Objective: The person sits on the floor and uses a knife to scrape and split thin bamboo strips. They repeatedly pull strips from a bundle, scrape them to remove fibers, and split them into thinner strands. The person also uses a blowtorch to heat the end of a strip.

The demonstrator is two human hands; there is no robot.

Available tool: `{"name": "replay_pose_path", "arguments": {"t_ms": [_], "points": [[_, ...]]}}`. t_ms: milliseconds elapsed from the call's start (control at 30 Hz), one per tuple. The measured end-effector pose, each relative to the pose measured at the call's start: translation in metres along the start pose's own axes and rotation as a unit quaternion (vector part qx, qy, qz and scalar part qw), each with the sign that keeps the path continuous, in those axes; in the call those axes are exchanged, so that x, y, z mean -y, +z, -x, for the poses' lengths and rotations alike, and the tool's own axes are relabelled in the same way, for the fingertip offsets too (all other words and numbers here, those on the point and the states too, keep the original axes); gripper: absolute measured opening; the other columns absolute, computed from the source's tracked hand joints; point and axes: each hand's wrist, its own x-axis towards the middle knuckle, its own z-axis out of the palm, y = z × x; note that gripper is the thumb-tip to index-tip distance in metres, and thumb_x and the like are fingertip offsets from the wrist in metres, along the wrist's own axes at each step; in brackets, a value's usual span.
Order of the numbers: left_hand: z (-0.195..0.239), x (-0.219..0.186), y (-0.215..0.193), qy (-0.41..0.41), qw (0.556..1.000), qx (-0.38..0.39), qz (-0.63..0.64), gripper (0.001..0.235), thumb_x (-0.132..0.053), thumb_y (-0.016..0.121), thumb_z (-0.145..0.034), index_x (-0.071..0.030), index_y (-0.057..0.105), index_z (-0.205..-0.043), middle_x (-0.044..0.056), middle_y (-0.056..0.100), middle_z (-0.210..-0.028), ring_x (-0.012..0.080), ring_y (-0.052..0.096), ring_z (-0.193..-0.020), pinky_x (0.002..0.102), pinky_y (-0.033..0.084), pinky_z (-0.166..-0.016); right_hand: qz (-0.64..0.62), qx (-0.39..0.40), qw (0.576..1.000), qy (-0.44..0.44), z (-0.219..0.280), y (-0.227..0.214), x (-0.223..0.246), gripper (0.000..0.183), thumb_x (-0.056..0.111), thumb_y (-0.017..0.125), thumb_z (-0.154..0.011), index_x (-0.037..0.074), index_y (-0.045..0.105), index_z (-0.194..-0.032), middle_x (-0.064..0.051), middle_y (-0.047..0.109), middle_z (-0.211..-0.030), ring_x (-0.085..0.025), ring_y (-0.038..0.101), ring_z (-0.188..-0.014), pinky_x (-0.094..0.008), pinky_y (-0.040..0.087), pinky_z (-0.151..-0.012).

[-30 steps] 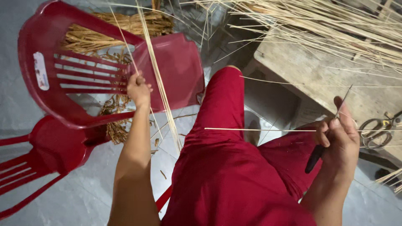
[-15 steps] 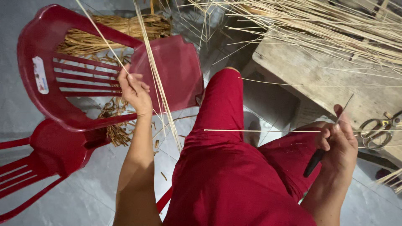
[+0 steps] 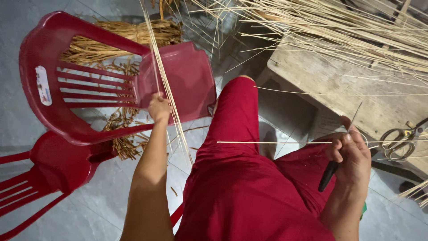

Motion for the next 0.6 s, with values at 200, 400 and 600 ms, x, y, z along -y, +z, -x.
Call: {"name": "replay_pose_path", "arguments": {"t_ms": [200,400,600], "points": [[0.009,-0.020,-0.003,0.048,0.962,-0.065,-0.260,0.029,-0.027,0.072,-0.093,-0.013,0.067,-0.119,0.021,0.070,-0.106,0.0389,0.067,-0.102,0.050,0.055,-0.091,-0.019,0.042,0.999,-0.010,-0.003,0.007,0.000,0.038,0.010,0.053,-0.114,-0.002,0.043,-0.149,-0.006,0.056,-0.081,-0.010,0.043,-0.057,-0.026,0.036,-0.056],[-0.032,-0.116,-0.025,0.286,0.949,-0.135,-0.012,0.033,-0.012,0.073,-0.095,-0.011,0.066,-0.128,0.017,0.060,-0.132,0.0368,0.057,-0.128,0.047,0.047,-0.109,0.073,-0.036,0.997,0.000,-0.004,0.031,0.002,0.068,0.005,0.051,-0.102,0.013,0.035,-0.168,-0.006,0.061,-0.094,-0.011,0.045,-0.061,-0.026,0.039,-0.058],[-0.153,-0.206,-0.010,0.381,0.914,-0.133,0.029,0.031,-0.010,0.080,-0.093,-0.013,0.073,-0.122,0.020,0.051,-0.145,0.0400,0.050,-0.133,0.044,0.044,-0.109,0.097,-0.028,0.994,0.028,-0.007,0.033,-0.001,0.059,0.009,0.052,-0.105,0.003,0.043,-0.163,-0.006,0.058,-0.091,-0.011,0.045,-0.062,-0.027,0.039,-0.056]]}}
